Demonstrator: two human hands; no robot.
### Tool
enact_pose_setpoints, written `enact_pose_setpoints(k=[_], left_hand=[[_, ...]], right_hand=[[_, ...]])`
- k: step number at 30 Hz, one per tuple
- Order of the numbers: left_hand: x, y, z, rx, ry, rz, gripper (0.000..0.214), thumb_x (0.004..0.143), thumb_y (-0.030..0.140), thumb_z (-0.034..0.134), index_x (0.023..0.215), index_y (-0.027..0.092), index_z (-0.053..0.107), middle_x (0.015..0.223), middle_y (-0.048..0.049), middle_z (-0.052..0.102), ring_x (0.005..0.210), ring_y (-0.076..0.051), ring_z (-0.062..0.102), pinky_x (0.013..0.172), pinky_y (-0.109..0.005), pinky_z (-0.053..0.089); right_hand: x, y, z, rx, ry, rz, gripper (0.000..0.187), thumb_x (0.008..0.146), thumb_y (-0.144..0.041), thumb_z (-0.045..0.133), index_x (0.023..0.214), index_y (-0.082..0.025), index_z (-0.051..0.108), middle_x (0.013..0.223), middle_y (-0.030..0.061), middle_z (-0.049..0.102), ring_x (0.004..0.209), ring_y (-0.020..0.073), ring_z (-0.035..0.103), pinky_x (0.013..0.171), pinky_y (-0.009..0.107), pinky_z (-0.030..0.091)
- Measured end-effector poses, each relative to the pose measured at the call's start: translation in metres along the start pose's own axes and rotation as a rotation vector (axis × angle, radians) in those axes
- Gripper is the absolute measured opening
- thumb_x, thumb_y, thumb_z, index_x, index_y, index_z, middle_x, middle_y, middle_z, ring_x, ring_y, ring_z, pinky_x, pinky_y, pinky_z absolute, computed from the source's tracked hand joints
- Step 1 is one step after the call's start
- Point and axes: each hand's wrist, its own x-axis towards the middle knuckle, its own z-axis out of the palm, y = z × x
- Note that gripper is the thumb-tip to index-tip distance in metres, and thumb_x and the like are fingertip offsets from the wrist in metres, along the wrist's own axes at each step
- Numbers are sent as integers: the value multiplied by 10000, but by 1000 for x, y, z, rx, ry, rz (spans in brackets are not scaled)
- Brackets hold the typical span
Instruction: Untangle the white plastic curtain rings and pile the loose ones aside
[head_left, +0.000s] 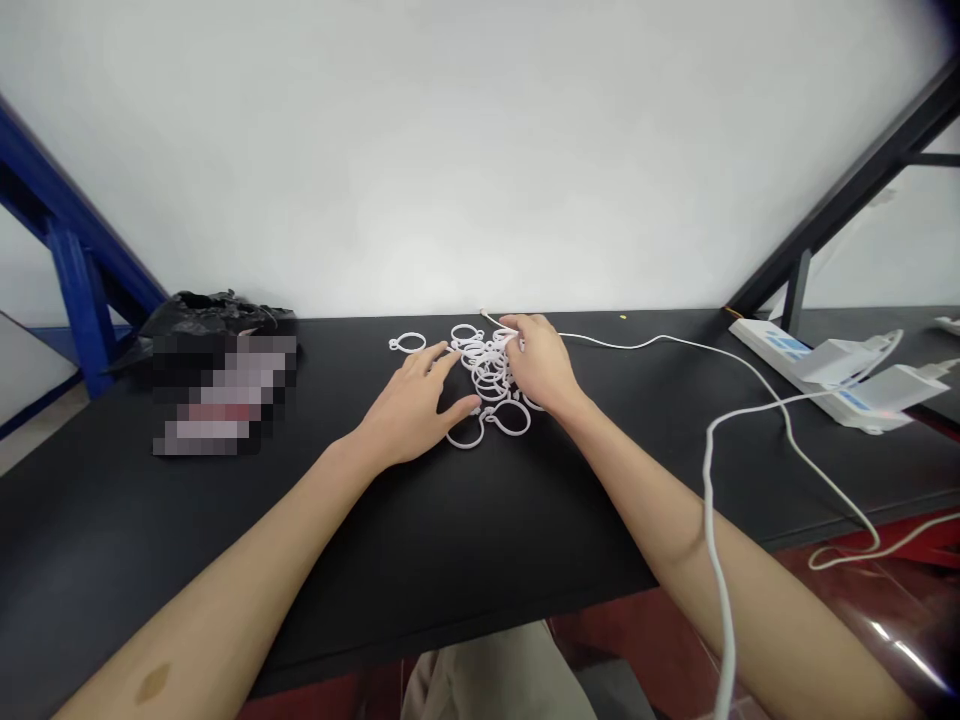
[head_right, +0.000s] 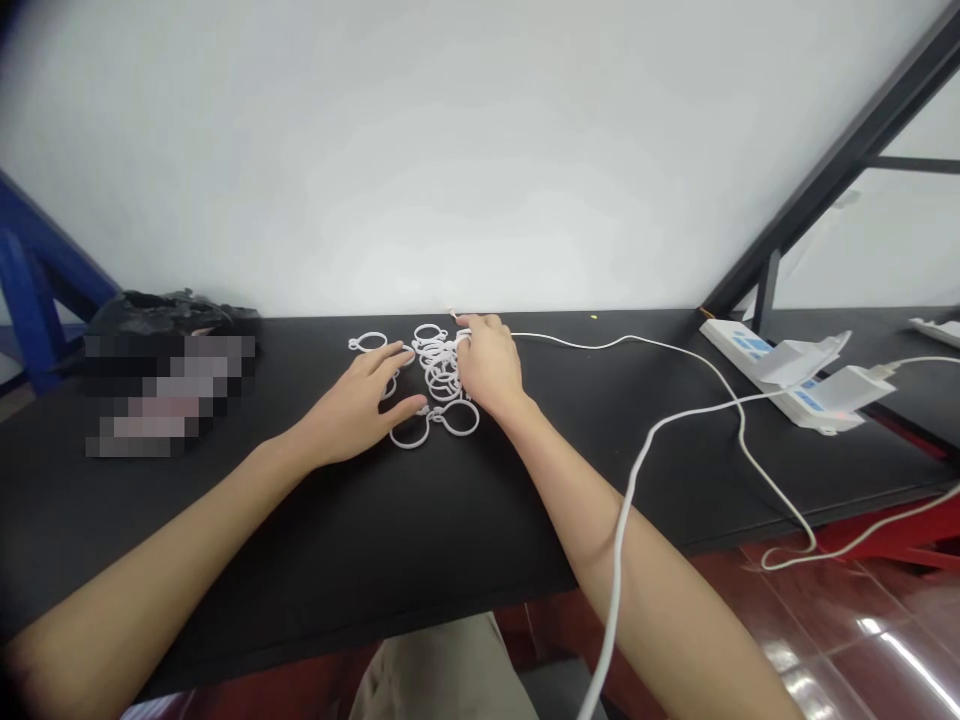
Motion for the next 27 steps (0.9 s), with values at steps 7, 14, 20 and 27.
enact_pose_setpoints(k=[7,14,20,27], left_hand=[[2,0,0,109,-80,88,687,941,654,323,1478,237,423,1566,-62,386,1471,-301,261,1183,-489,242],[8,-14,-3,154,72,-6,655,972,598,278,1417,166,491,1530,-113,429,1432,-286,333,1166,-466,278],[12,-33,1,155,35,-138,742,949,657,217,1453,161,441,1567,-140,362,1450,-337,298,1181,-524,207],[9,-24,-5,58,70,-58,614,954,604,292,1326,199,566,1373,-89,576,1317,-307,429,1110,-474,344]], right_hand=[[-3,-6,0,14,-186,-17,476,874,-153,402,1314,-141,583,1358,98,603,1282,251,511,1114,394,355],[-11,-5,9,-228,-304,-105,645,948,-555,371,1455,-169,472,1547,149,393,1469,377,246,1195,575,106],[-13,-3,12,-264,-248,-125,560,983,-483,379,1420,-152,493,1501,159,445,1425,329,340,1195,562,144],[-12,-3,12,-267,-146,-117,422,942,-419,511,1207,-105,607,1270,170,580,1213,327,505,1115,487,317]])
